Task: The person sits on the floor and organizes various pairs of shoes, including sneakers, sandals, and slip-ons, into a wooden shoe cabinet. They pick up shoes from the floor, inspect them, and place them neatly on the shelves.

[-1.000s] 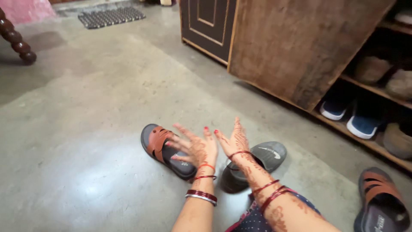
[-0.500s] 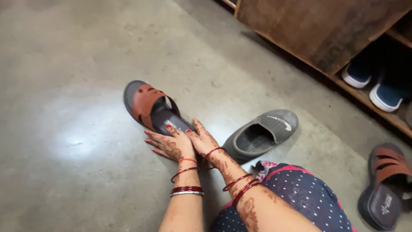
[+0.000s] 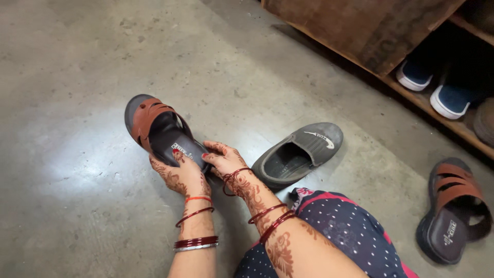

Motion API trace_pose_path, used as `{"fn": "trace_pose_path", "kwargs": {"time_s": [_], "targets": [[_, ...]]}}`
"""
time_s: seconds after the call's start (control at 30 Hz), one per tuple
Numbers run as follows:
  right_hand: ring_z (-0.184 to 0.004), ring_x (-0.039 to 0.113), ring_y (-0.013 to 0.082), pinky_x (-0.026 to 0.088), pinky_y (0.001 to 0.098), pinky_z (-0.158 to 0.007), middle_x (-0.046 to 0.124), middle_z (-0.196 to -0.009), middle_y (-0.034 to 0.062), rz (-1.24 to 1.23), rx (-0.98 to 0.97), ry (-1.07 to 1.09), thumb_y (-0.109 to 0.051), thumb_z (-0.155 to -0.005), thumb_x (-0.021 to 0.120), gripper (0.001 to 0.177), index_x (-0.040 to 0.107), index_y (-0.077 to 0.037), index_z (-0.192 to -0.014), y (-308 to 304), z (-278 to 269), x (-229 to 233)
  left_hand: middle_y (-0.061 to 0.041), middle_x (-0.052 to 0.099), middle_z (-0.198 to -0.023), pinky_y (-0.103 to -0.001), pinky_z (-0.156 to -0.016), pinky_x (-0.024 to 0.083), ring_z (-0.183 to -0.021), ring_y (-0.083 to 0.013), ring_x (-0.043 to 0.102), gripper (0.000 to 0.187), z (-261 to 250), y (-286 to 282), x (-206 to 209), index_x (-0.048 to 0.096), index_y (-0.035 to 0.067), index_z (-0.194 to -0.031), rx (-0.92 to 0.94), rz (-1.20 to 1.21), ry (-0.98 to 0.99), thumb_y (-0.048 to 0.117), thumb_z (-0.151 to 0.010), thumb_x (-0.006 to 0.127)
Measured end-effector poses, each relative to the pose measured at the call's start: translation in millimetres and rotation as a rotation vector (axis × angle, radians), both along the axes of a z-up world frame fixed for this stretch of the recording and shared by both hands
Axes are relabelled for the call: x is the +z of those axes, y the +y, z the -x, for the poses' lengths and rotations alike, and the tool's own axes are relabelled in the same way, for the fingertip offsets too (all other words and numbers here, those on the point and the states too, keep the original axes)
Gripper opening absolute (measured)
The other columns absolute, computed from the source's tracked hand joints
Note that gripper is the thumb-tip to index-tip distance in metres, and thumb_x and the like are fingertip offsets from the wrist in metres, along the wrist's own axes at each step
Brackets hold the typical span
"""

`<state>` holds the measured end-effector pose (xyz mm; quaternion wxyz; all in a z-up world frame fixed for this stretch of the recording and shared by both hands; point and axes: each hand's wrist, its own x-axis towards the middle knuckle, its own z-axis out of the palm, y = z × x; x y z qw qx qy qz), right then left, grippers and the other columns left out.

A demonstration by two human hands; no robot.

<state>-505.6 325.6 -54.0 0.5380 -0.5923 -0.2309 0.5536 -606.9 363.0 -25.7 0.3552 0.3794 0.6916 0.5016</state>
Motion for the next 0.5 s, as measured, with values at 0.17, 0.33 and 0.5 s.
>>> {"fn": "trace_pose_path", "kwargs": {"time_s": [0.17,0.33,0.5], "targets": [[-0.083,0.062,0.0087,0.052,0.0242,-0.068,0.071,-0.111,0.0012,0.017,-0.029,0.003,-0.016,-0.081,0.081,0.061,0.064,-0.01,-0.139,-10.3,12.0,47.3,-0.016,0.063,-0.138,-0.042,-0.097,0.052,-0.119,-0.0332,0.065,0.052,4.7,-13.3,39.5,0.052,0.008,-0.143,0.046,-0.007,-0.062,0.021,-0.096,0.069],[-0.085,0.065,0.0055,0.05,0.0235,-0.065,0.073,-0.108,-0.0011,-0.003,-0.036,-0.004,-0.016,-0.078,0.081,0.068,0.061,-0.011,-0.143,-13.7,2.3,75.2,-0.014,0.071,-0.127,-0.038,-0.093,0.056,-0.109,-0.0285,0.072,0.04,-1.3,-16.8,63.0,0.061,0.006,-0.133,0.042,-0.058,-0.188,0.016,-0.095,0.069],[-0.089,0.071,0.0115,0.06,0.0269,-0.077,0.073,-0.104,0.0023,-0.057,-0.1,0.146,-0.012,-0.081,0.078,0.066,0.057,-0.006,-0.143,-32.7,-29.4,117.0,-0.013,0.071,-0.124,-0.039,-0.091,0.056,-0.107,-0.0285,0.072,0.037,-31.3,-24.3,103.0,0.064,0.006,-0.128,-0.023,-0.082,-0.183,0.015,-0.092,0.071]]}}
